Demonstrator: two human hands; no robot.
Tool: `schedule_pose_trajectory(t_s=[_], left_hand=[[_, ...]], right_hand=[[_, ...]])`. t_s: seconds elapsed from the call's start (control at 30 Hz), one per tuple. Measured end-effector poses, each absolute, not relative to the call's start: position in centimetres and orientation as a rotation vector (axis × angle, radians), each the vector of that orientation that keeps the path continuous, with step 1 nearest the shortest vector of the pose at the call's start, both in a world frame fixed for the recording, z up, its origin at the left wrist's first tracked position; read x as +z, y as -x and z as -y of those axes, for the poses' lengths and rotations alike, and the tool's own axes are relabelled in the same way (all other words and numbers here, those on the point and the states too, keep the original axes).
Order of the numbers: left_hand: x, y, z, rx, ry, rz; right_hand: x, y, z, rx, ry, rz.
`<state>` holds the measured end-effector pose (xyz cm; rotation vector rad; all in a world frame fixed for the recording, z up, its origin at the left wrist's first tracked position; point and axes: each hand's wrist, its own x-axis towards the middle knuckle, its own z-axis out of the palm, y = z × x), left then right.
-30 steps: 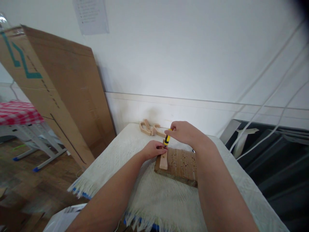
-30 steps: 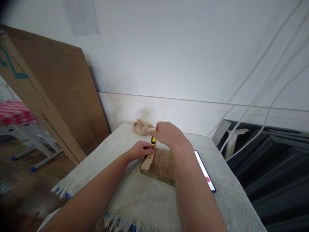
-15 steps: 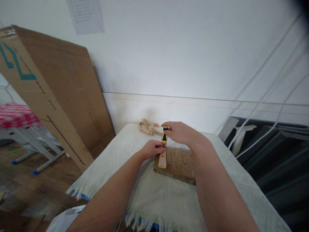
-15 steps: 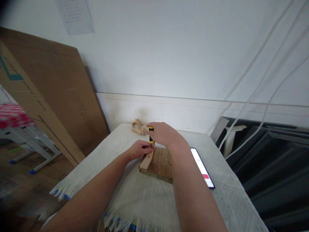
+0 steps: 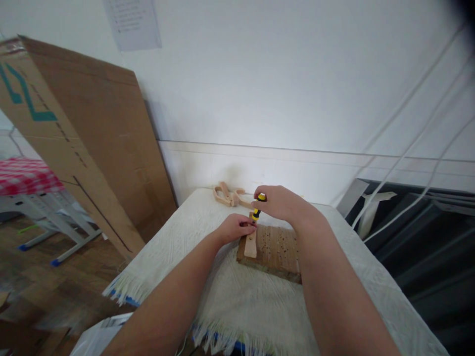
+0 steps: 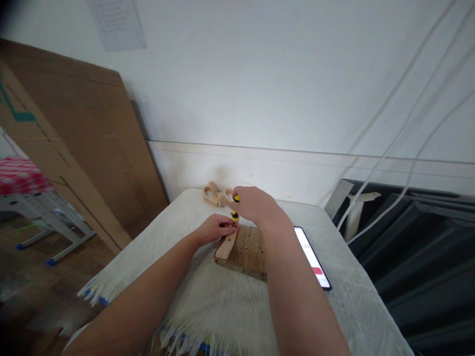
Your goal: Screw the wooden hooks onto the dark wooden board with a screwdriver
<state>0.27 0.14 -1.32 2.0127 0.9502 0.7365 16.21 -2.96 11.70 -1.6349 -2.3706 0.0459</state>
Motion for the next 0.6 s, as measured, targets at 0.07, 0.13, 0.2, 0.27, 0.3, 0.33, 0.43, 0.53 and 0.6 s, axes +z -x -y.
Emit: schedule_pose_trajectory(t_s=[0.07, 0.13, 0.2, 0.27, 0.3, 0.33, 0.43, 0.53, 0.6], left_hand=[[-1.4, -0.26, -0.2, 0.728, -2.023, -0.942], [-1.37, -0.26, -0.2, 0.717, -2.02, -0.942], [-1.26, -0.26, -0.14, 0.71, -2.019, -0.958], [-1.17, -0.27, -0.07, 0.713, -2.021, -0.979], [-1.16, -0.27, -0.05, 0.717, -2.018, -0.985], [-1.18, -0.27, -0.05, 0.72, -2.012, -0.988], [-1.37, -0.29, -0.14, 0.727, -1.987, -0.988], [-1.54, -0.3, -0.26, 0.729, -1.984, -0.989], [-1.53, -0.29, -0.28, 0.731, -1.988, -0.985]], right_hand=[[11.7, -16.31, 2.83, 0.062, 1.561, 2.415], [11.79, -16.29, 2.84, 0.082, 1.55, 2.414], [11.97, -16.17, 3.0, 0.114, 1.562, 2.391], [12.19, -16.03, 3.21, 0.129, 1.585, 2.382], [12.28, -15.99, 3.3, 0.121, 1.612, 2.381], [12.36, -15.96, 3.36, 0.101, 1.65, 2.377], [12.39, -16.05, 3.33, 0.012, 1.757, 2.336], [12.2, -16.3, 3.1, -0.013, 1.72, 2.32], [12.03, -16.46, 2.97, 0.01, 1.651, 2.324]])
